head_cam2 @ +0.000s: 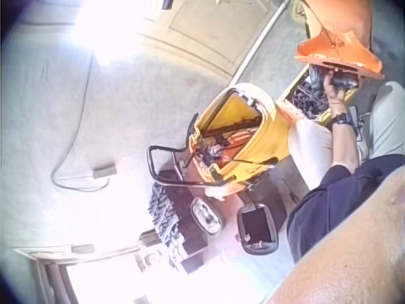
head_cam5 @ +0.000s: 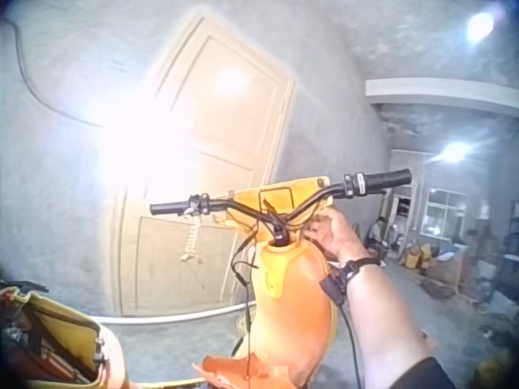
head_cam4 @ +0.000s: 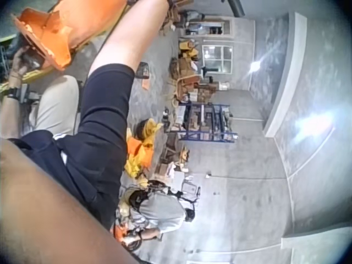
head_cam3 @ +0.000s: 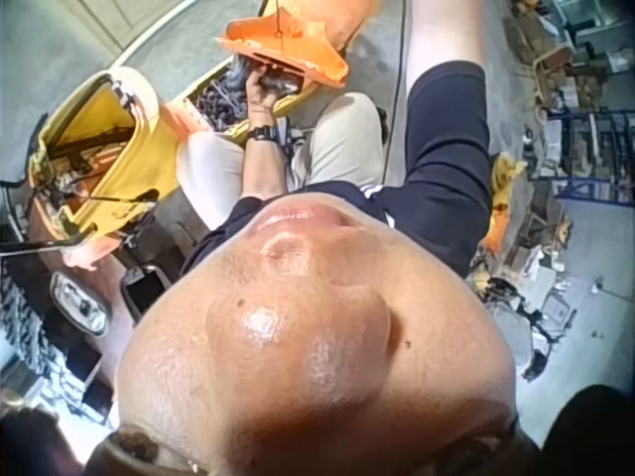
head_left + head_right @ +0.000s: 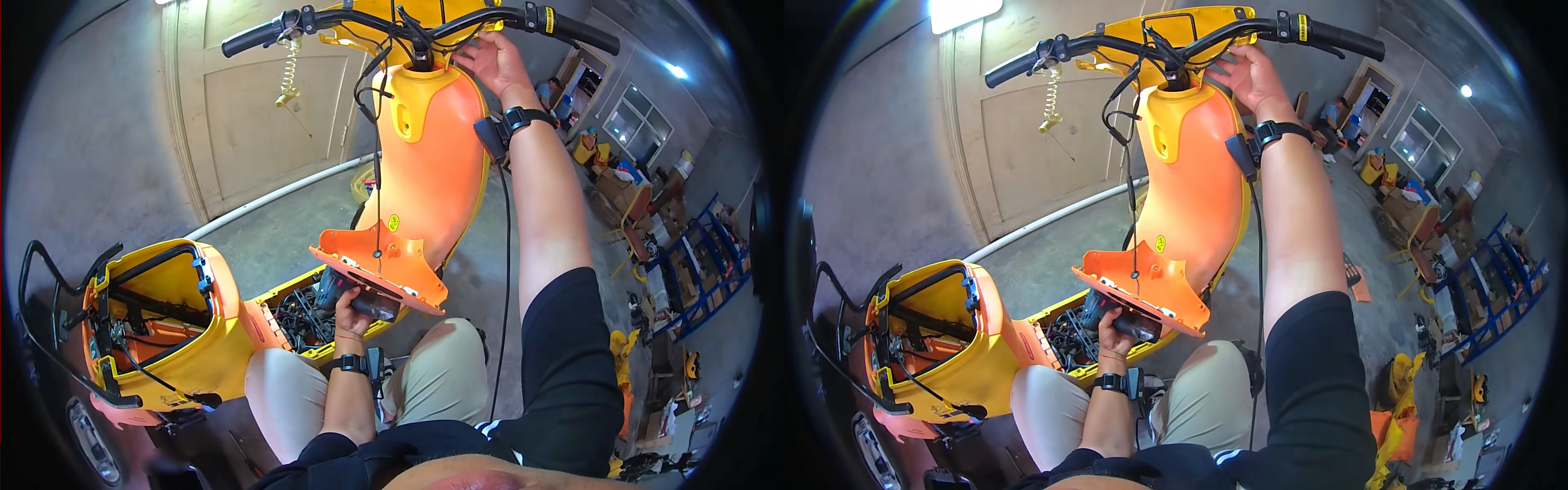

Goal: Use a manual screwdriver and a power drill to remove screws and detach the front panel from a yellow motorcycle.

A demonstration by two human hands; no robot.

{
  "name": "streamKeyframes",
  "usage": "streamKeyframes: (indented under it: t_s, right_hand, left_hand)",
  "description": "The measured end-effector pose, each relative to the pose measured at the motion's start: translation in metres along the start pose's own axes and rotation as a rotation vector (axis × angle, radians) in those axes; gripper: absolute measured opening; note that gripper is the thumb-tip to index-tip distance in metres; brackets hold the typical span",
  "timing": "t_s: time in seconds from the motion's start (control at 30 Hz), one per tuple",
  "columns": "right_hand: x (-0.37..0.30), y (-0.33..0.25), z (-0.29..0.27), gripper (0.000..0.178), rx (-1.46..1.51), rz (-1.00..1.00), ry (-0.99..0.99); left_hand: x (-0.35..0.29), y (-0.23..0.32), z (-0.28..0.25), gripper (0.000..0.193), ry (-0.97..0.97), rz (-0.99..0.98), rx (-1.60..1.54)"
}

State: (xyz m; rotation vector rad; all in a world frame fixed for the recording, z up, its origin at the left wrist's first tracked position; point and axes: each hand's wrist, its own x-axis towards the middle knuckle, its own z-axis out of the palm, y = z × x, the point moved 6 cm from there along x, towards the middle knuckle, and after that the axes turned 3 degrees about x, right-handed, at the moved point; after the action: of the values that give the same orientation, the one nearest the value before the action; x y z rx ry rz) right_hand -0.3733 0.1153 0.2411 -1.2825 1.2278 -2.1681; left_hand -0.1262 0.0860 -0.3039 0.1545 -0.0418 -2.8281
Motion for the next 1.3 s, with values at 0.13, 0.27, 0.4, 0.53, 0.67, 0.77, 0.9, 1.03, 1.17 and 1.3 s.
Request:
streamKeyframes:
  t_s: [0.13,0.27,0.4,0.53,0.67,0.77,0.9,1.03,1.17,1.3]
  right_hand:
    - [0.007,0.004,0.001,0.033,-0.025,-0.010,0.015]
    - [0.018,-0.006,-0.018,0.031,-0.087,-0.035,-0.042]
    - [0.024,-0.013,-0.022,0.031,-0.175,0.030,-0.177]
    - [0.021,-0.022,-0.033,0.033,-0.203,0.076,-0.164]
    - [0.021,-0.016,-0.024,0.034,-0.301,0.066,-0.163]
    - [0.028,-0.021,-0.026,0.033,-0.338,0.041,-0.234]
    - [0.031,-0.030,-0.028,0.032,-0.438,-0.091,-0.255]
    - [0.040,-0.020,-0.036,0.038,-0.390,-0.149,-0.175]
    - [0.056,-0.013,-0.044,0.047,-0.440,-0.140,-0.251]
    - [0.063,-0.009,-0.052,0.073,-0.617,-0.168,-0.316]
  left_hand:
    - [0.006,0.004,-0.010,0.037,-0.040,-0.007,-0.021]
    - [0.007,0.002,-0.004,0.037,-0.046,0.010,-0.006]
    - [0.006,0.003,0.003,0.034,-0.080,0.026,0.007]
    - [0.002,0.007,0.008,0.033,-0.058,0.027,0.042]
    - [0.000,0.011,0.003,0.040,-0.033,0.054,0.097]
    - [0.001,0.010,0.004,0.041,-0.038,0.041,0.086]
    - [0.000,0.008,0.013,0.027,-0.006,0.019,0.110]
    - [0.003,0.009,0.011,0.025,0.022,0.035,0.115]
    - [0.005,0.008,0.014,0.026,0.003,0.035,0.106]
    - [0.005,0.008,0.012,0.026,0.018,0.034,0.097]
